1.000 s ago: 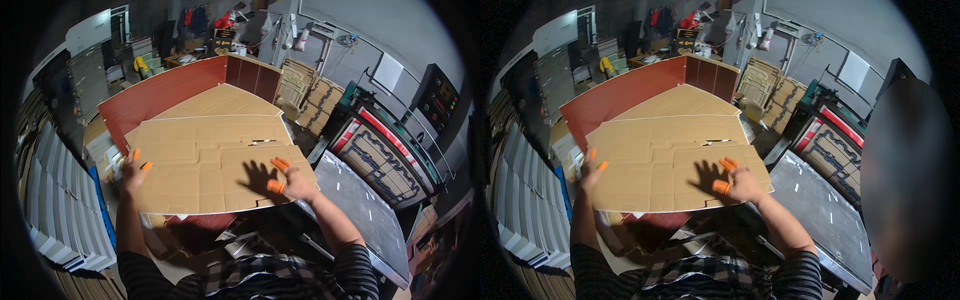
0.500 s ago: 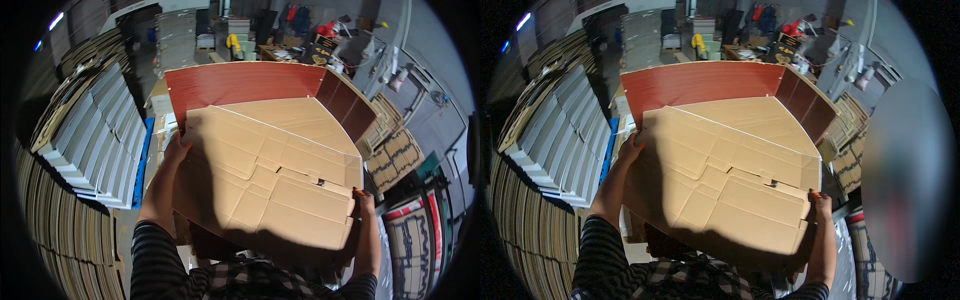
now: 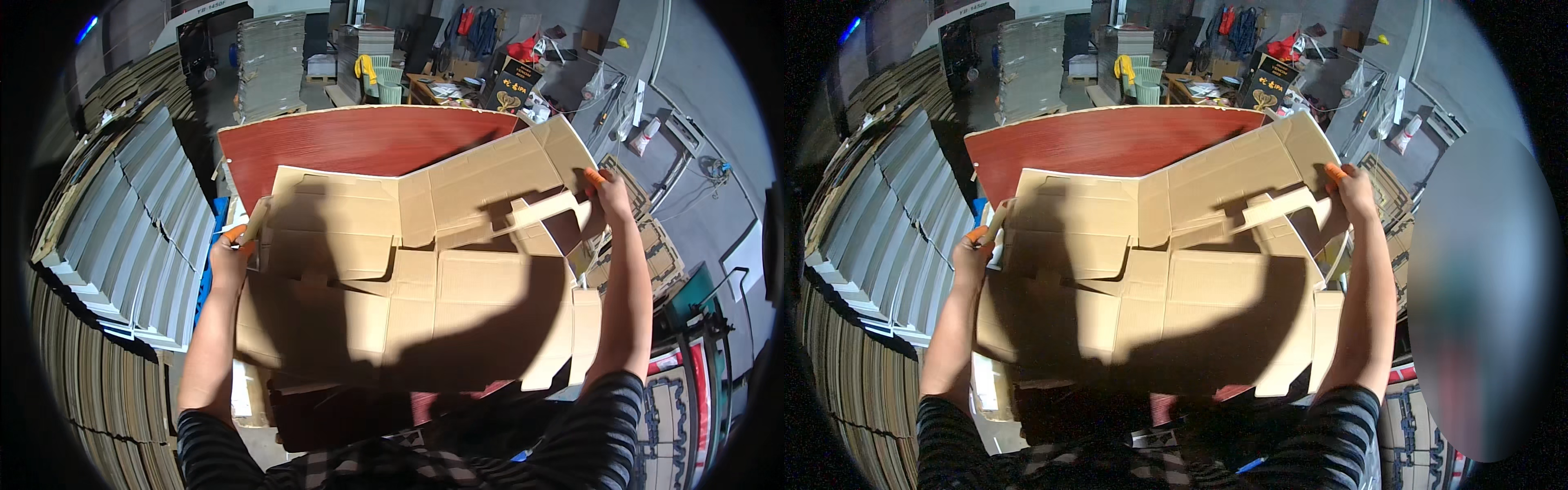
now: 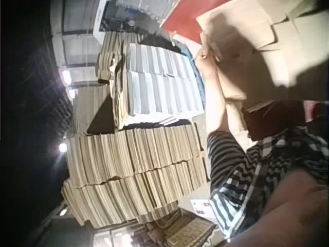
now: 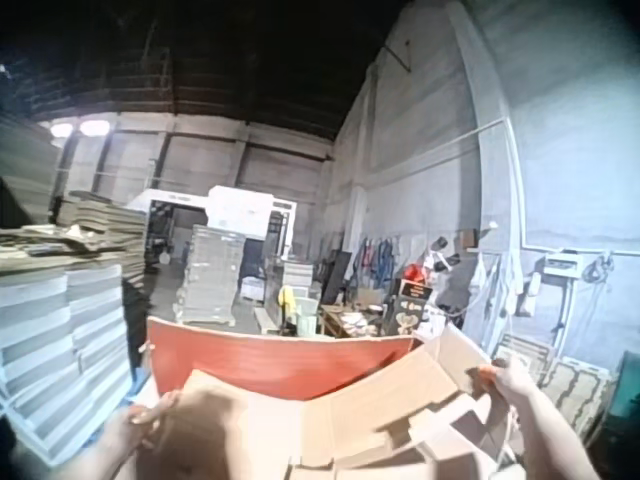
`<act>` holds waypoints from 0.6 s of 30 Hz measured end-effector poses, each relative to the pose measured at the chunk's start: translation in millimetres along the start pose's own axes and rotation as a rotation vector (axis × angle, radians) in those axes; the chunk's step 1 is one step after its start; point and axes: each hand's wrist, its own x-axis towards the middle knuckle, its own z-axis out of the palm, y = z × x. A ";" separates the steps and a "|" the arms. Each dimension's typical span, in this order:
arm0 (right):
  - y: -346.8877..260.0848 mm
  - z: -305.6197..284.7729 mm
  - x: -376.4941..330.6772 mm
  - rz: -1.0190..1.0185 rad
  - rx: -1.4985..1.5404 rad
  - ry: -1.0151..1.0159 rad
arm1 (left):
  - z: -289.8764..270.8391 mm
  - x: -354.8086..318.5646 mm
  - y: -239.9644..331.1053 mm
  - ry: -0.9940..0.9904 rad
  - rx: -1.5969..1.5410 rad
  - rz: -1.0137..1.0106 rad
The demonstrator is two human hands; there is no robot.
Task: The person operates a guillotine paper cutter to slice large sheets of cardboard. They repeatedly pick up a sheet, align it on the cutting bed, lower the blade to cut, and then stack the cut pieces on a nearby table.
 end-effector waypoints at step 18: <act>30.2 66.0 -248.1 -0.538 -0.645 -0.909 | 54.5 -76.5 55.0 -0.372 0.974 0.772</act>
